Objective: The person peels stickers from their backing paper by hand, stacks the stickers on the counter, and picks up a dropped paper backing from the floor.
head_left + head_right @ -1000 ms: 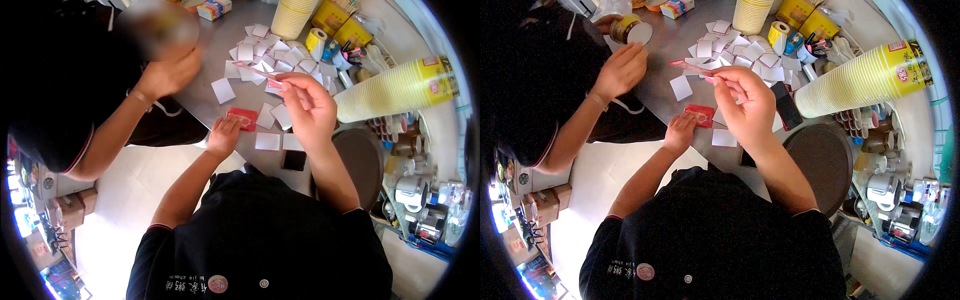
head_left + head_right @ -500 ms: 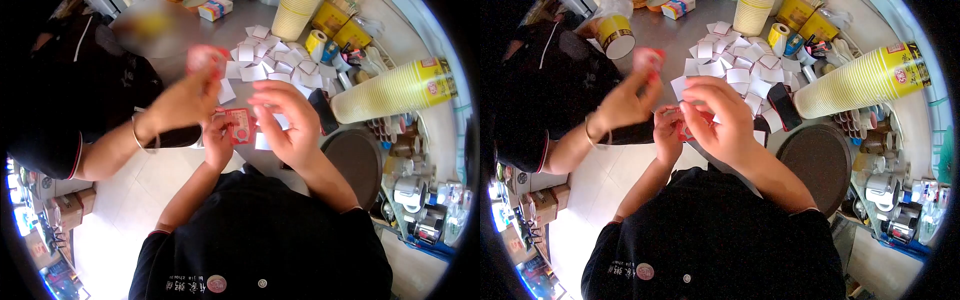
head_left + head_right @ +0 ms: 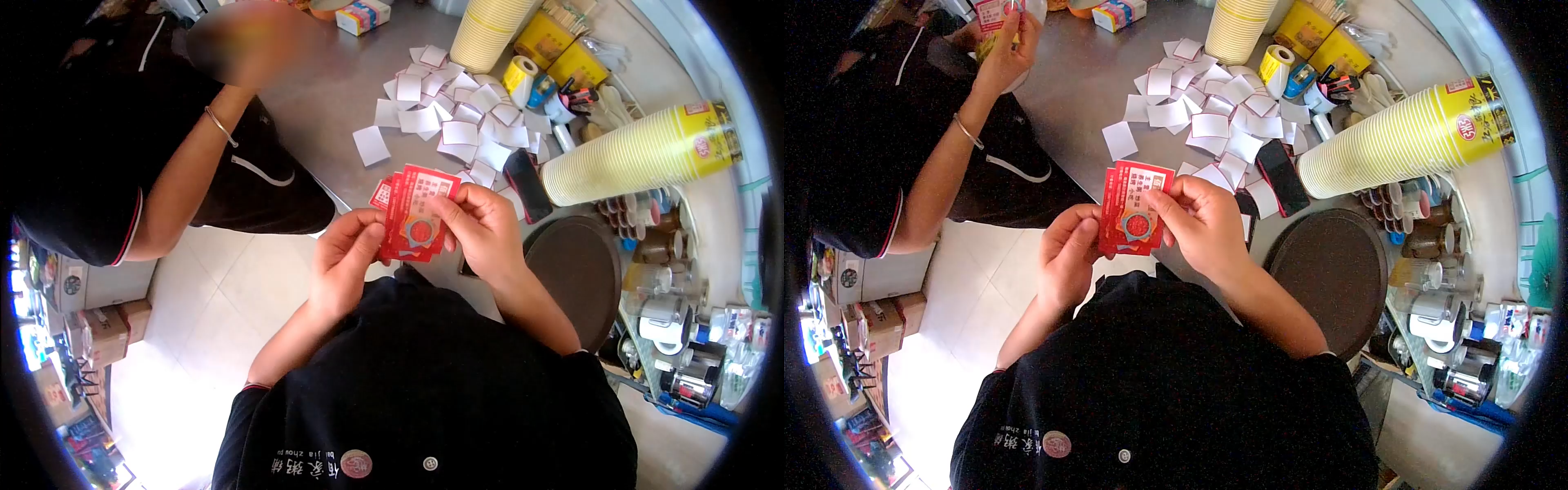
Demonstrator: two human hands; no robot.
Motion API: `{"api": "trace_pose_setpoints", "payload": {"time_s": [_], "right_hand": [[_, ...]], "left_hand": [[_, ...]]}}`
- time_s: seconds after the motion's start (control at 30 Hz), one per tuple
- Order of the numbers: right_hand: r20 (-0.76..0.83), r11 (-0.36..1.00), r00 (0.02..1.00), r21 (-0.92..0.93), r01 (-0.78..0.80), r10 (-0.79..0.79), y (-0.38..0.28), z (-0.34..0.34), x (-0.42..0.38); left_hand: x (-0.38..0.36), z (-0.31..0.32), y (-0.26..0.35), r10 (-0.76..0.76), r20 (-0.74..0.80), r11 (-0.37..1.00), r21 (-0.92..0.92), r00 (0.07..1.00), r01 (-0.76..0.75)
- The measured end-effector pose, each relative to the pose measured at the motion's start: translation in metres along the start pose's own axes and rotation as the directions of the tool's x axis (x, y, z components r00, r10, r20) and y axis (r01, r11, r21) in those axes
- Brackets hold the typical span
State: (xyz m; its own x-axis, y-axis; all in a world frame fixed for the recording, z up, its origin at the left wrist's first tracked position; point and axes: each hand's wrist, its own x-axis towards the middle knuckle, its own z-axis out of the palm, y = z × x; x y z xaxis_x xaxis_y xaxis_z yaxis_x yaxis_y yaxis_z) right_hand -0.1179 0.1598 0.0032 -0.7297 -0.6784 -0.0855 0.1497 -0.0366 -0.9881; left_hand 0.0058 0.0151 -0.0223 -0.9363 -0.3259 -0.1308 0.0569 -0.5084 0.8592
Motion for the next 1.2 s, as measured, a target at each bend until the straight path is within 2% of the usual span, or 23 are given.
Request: {"api": "trace_pose_setpoints", "payload": {"time_s": [0.03,0.1,0.13,0.2,0.27,0.3,0.37,0.43,0.47,0.53,0.63,0.83,1.03,1.2], "right_hand": [[-0.020,1.000,1.000,-0.024,0.020,-0.020,-0.001,0.000,0.000],[-0.033,0.998,0.999,-0.048,0.041,-0.042,-0.001,0.001,0.000],[-0.042,0.995,0.998,-0.085,0.044,-0.048,-0.001,0.000,0.000],[-0.051,0.991,0.997,-0.123,0.046,-0.053,-0.001,-0.001,0.000],[-0.172,0.950,0.950,-0.221,0.222,-0.262,-0.004,0.001,0.000],[-0.172,0.950,0.950,-0.221,0.221,-0.261,-0.006,-0.001,0.000],[-0.154,0.992,0.985,0.088,0.094,-0.080,-0.009,-0.008,0.000],[-0.131,0.984,0.990,0.159,0.076,-0.055,-0.008,-0.005,-0.001],[-0.114,0.987,0.993,0.158,0.030,-0.012,-0.010,-0.003,-0.002],[-0.121,0.990,0.991,0.138,-0.035,0.052,-0.012,0.000,-0.003],[-0.114,0.992,0.992,0.119,-0.034,0.048,-0.009,-0.001,-0.003],[-0.127,0.998,0.992,0.060,0.005,0.003,-0.014,0.004,-0.004],[-0.119,0.997,0.991,0.043,0.063,-0.058,-0.011,0.005,-0.004],[-0.101,0.997,0.994,0.065,0.043,-0.036,-0.008,0.005,-0.003]], "left_hand": [[-0.001,0.002,0.001,0.001,-0.002,1.000,-0.001,1.000,-0.001],[-0.003,0.012,0.005,0.137,-0.005,0.947,0.295,0.991,-0.129],[-0.003,0.018,0.006,0.175,-0.048,0.967,0.194,0.983,-0.162],[-0.005,0.022,0.009,0.233,-0.062,0.950,0.228,0.971,-0.213],[-0.006,0.022,0.008,0.287,-0.071,0.929,0.262,0.955,-0.260],[-0.006,0.019,0.007,0.264,-0.067,0.926,0.295,0.962,-0.233],[-0.006,0.018,0.007,0.239,-0.063,0.921,0.330,0.969,-0.206],[-0.008,0.019,0.009,0.166,-0.048,0.918,0.373,0.985,-0.136],[-0.009,0.020,0.010,0.163,-0.046,0.918,0.373,0.985,-0.135],[-0.010,0.019,0.013,0.147,0.042,0.956,0.250,0.988,-0.153],[-0.011,0.017,0.017,0.135,0.056,0.977,0.158,0.989,-0.143],[-0.012,0.019,0.023,0.086,0.017,0.985,0.148,0.996,-0.087],[-0.010,0.018,0.023,0.083,0.027,0.992,0.087,0.996,-0.086],[-0.007,0.015,0.021,0.120,0.043,0.988,0.091,0.992,-0.123]]}}
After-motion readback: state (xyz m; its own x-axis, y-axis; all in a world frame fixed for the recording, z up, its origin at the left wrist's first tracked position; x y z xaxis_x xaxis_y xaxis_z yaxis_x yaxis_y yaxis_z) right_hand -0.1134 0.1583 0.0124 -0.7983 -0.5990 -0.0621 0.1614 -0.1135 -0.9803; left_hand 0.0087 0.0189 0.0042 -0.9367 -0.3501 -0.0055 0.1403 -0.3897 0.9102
